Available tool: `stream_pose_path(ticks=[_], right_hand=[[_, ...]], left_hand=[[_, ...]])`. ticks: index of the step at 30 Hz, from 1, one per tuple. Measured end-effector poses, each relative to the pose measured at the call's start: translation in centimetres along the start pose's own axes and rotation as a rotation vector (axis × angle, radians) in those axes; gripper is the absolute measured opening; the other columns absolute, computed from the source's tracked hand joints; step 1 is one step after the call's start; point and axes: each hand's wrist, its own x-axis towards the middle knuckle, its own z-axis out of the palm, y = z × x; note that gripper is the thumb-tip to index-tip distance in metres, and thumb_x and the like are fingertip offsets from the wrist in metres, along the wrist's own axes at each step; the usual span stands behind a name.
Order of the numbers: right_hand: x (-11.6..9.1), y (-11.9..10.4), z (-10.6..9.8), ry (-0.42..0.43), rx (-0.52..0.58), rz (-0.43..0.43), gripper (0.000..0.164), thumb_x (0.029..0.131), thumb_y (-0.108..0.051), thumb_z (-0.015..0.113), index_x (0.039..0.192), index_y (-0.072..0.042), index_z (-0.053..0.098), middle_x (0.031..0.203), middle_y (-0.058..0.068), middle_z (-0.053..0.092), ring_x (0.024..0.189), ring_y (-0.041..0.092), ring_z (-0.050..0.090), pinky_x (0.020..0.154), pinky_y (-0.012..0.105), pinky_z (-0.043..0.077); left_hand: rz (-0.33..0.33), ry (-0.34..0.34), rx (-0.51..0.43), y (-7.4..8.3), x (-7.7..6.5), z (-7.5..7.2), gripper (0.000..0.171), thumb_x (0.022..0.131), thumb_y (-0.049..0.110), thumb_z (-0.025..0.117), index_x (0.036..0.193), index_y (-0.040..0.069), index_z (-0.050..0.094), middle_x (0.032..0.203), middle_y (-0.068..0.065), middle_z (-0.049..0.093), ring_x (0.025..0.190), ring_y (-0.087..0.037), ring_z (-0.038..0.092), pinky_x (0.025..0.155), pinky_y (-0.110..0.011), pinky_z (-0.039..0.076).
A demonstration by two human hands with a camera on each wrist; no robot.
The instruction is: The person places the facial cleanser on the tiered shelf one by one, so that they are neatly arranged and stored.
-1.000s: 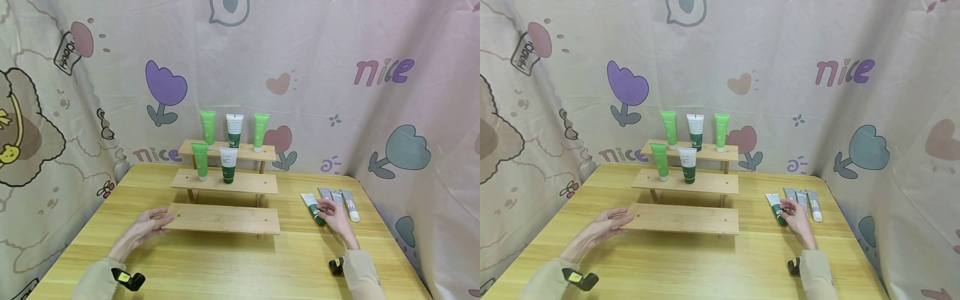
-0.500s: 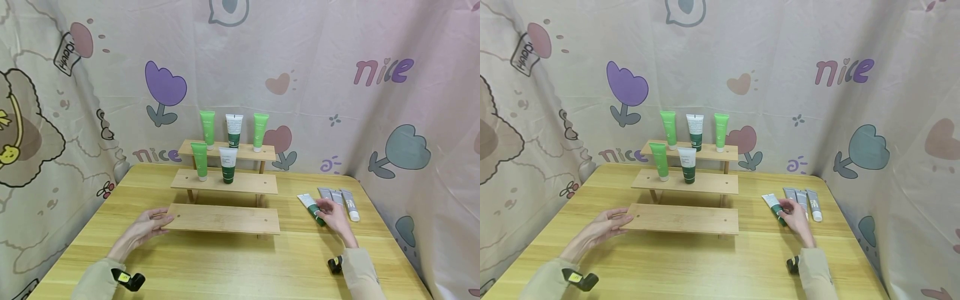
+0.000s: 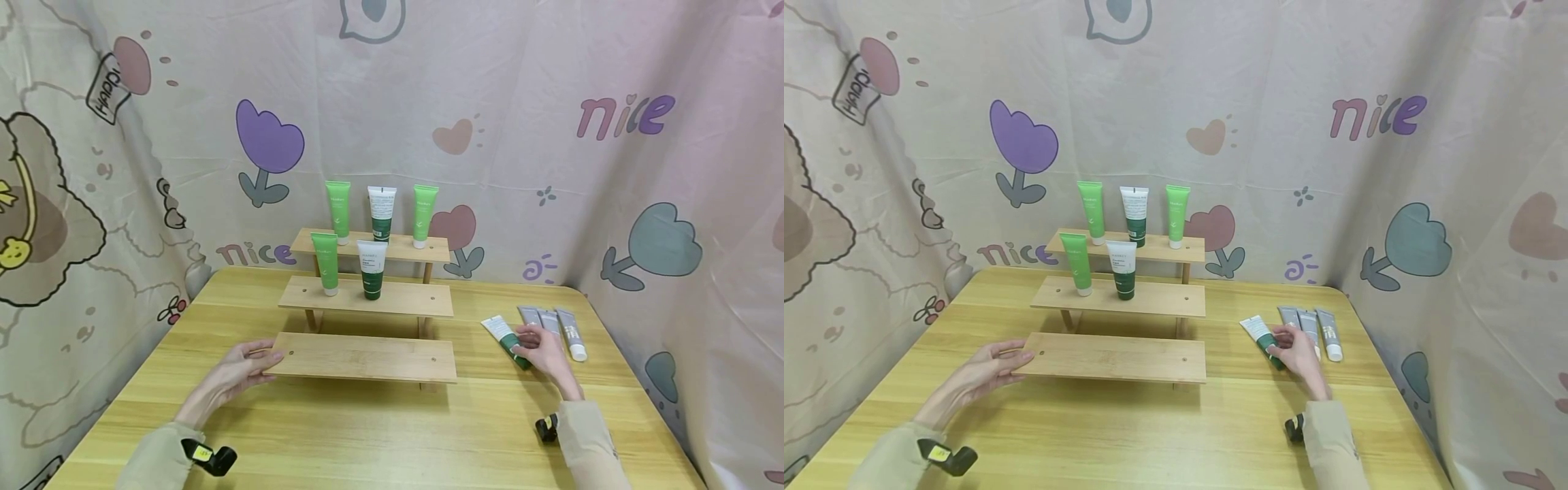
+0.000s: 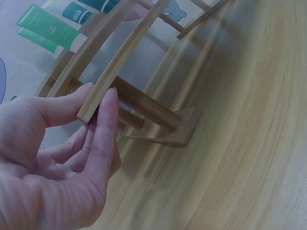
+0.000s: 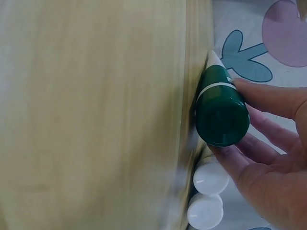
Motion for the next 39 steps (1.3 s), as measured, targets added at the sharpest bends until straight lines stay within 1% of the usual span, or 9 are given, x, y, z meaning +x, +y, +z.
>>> stream_pose_path(ticks=[4, 7, 11, 18, 24, 26, 31, 34, 39], right_hand=[[0.09, 0.04, 0.00, -0.027, -0.025, 0.013, 0.046, 0.086, -0.004, 0.075, 0.127, 0.010, 0.059, 0.120, 0.035, 0.066, 0.114, 0.047, 0.065, 0.096, 0.052, 0.058], [0.15, -0.15, -0.06, -0.056, -0.039, 0.022, 0.047, 0.086, -0.006, 0.075, 0.128, 0.010, 0.058, 0.121, 0.036, 0.065, 0.115, 0.048, 0.064, 0.097, 0.054, 0.057], [0.24, -0.37, -0.11, -0.091, -0.046, 0.033, 0.050, 0.087, -0.007, 0.075, 0.129, 0.010, 0.057, 0.122, 0.036, 0.064, 0.117, 0.048, 0.062, 0.097, 0.054, 0.056], [0.25, -0.56, -0.12, -0.102, -0.068, 0.006, 0.049, 0.087, -0.006, 0.075, 0.129, 0.011, 0.056, 0.118, 0.036, 0.066, 0.112, 0.047, 0.065, 0.094, 0.054, 0.058], [0.28, -0.78, -0.03, -0.095, -0.082, -0.027, 0.048, 0.085, -0.004, 0.075, 0.127, 0.012, 0.057, 0.114, 0.036, 0.067, 0.107, 0.047, 0.067, 0.093, 0.054, 0.058], [0.33, -0.78, 0.04, -0.085, -0.083, -0.045, 0.048, 0.084, -0.003, 0.076, 0.126, 0.012, 0.058, 0.112, 0.036, 0.067, 0.105, 0.047, 0.068, 0.091, 0.053, 0.059], [0.54, -0.85, 0.22, -0.070, -0.051, -0.071, 0.048, 0.079, 0.001, 0.077, 0.123, 0.013, 0.059, 0.109, 0.037, 0.068, 0.100, 0.046, 0.070, 0.083, 0.041, 0.062], [0.64, -0.75, 0.27, -0.071, -0.040, -0.072, 0.050, 0.079, 0.003, 0.076, 0.123, 0.015, 0.058, 0.108, 0.037, 0.068, 0.099, 0.046, 0.069, 0.082, 0.040, 0.062], [0.64, -0.65, 0.40, -0.069, -0.023, -0.051, 0.052, 0.078, 0.003, 0.075, 0.125, 0.015, 0.057, 0.111, 0.037, 0.067, 0.101, 0.046, 0.069, 0.087, 0.049, 0.061]], left_hand=[[0.000, 0.001, -0.006, 0.02, -0.02, 0.03, 0.084, 0.102, 0.015, 0.061, 0.151, -0.021, 0.003, 0.127, -0.009, 0.060, 0.100, -0.001, 0.065, 0.090, -0.027, 0.062], [0.000, 0.000, -0.001, -0.01, -0.02, 0.03, 0.083, 0.102, 0.015, 0.060, 0.151, -0.021, 0.003, 0.132, -0.016, 0.057, 0.100, -0.001, 0.065, 0.090, -0.026, 0.062], [0.000, 0.000, 0.008, -0.07, -0.02, -0.01, 0.083, 0.102, 0.015, 0.060, 0.151, -0.021, 0.003, 0.141, -0.027, 0.049, 0.100, -0.001, 0.064, 0.089, -0.027, 0.062], [-0.001, 0.002, 0.011, -0.05, -0.01, -0.02, 0.083, 0.102, 0.015, 0.060, 0.151, -0.021, 0.003, 0.139, -0.025, 0.051, 0.101, -0.001, 0.064, 0.090, -0.028, 0.062], [0.001, -0.001, 0.018, -0.03, -0.01, 0.00, 0.083, 0.103, 0.015, 0.059, 0.151, -0.021, 0.003, 0.145, -0.034, 0.042, 0.101, 0.000, 0.063, 0.090, -0.027, 0.062], [-0.001, 0.000, 0.014, -0.03, 0.00, 0.01, 0.083, 0.102, 0.015, 0.060, 0.151, -0.021, 0.003, 0.143, -0.031, 0.046, 0.101, 0.000, 0.064, 0.090, -0.027, 0.062], [-0.003, 0.003, 0.000, 0.01, 0.01, -0.02, 0.084, 0.102, 0.014, 0.060, 0.151, -0.021, 0.003, 0.131, -0.014, 0.057, 0.100, -0.001, 0.065, 0.089, -0.026, 0.062], [-0.003, 0.000, 0.002, 0.02, 0.01, -0.02, 0.083, 0.102, 0.014, 0.060, 0.151, -0.021, 0.003, 0.132, -0.015, 0.056, 0.100, 0.000, 0.064, 0.089, -0.026, 0.062], [-0.006, 0.004, 0.010, 0.03, 0.00, -0.01, 0.083, 0.102, 0.015, 0.060, 0.152, -0.020, 0.003, 0.139, -0.025, 0.050, 0.100, 0.000, 0.064, 0.090, -0.027, 0.062]])
